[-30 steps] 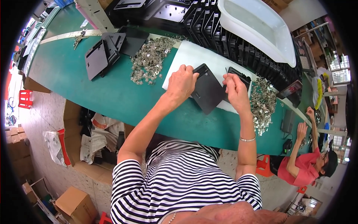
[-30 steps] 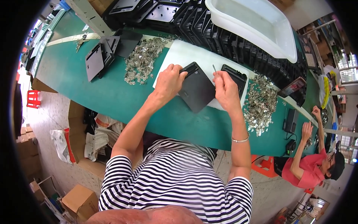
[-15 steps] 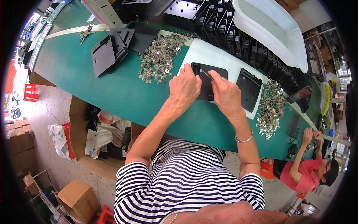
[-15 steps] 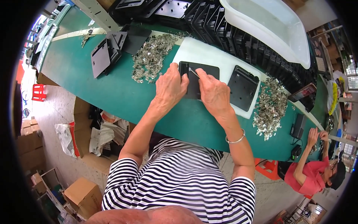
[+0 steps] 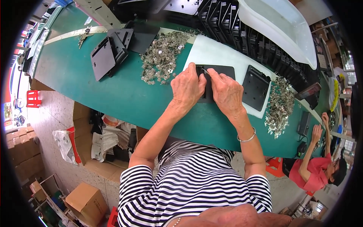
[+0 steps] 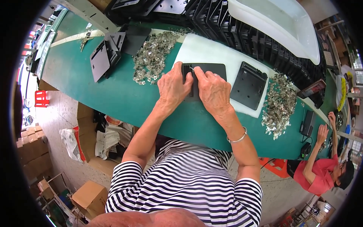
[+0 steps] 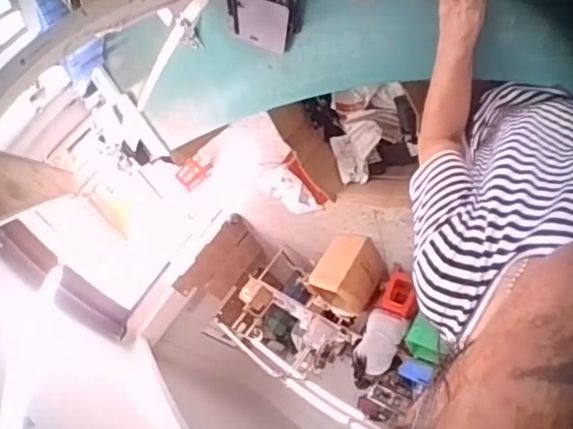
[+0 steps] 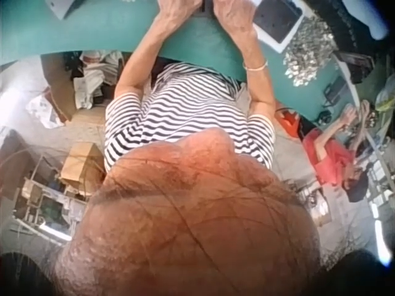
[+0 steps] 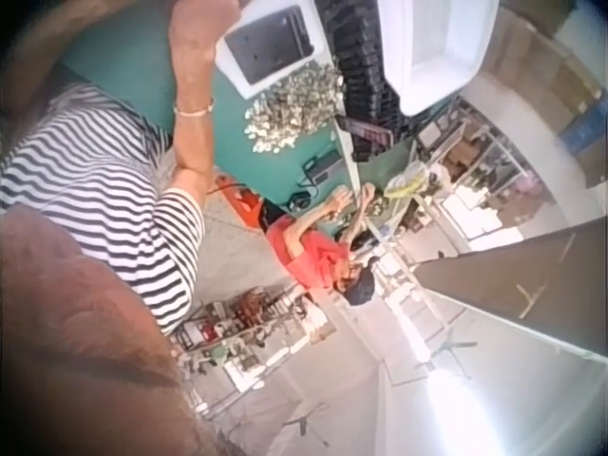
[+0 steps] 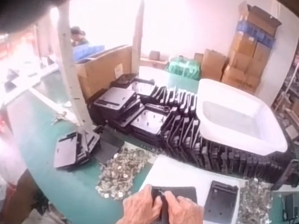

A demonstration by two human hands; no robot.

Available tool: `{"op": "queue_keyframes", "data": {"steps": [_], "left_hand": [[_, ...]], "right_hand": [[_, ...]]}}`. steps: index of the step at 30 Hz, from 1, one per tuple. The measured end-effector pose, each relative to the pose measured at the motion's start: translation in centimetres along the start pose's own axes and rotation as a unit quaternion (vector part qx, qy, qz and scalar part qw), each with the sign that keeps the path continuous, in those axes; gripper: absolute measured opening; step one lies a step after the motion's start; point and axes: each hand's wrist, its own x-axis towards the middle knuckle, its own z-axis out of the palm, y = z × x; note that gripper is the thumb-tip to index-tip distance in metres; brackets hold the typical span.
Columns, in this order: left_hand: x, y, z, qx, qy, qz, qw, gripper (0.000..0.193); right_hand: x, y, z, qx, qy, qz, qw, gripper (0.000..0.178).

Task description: The person assembles plastic components by hand, inserting small metal pins into them to create hinges.

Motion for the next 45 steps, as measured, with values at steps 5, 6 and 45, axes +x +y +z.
{"op": "queue_keyframes", "data": {"steps": [5,6,45], "left_hand": [[0.0,-0.2,0.2,-0.007,-0.005,-0.007,1.000,0.032],[-0.1,-0.3,0.3,-0.010,0.004,-0.003,1.000,0.032],[0.3,-1.0,-0.2,-0.062,-0.042,-0.015,0.997,0.042]], "right_hand": [[0.2,-0.2,0.3,-0.014,0.010,-0.017,1.000,0.028],[0.3,-0.2,0.3,-0.031,0.002,-0.019,0.999,0.027],[0.9,-0.2,0.4,-0.113,-0.027,-0.070,0.991,0.023]]}}
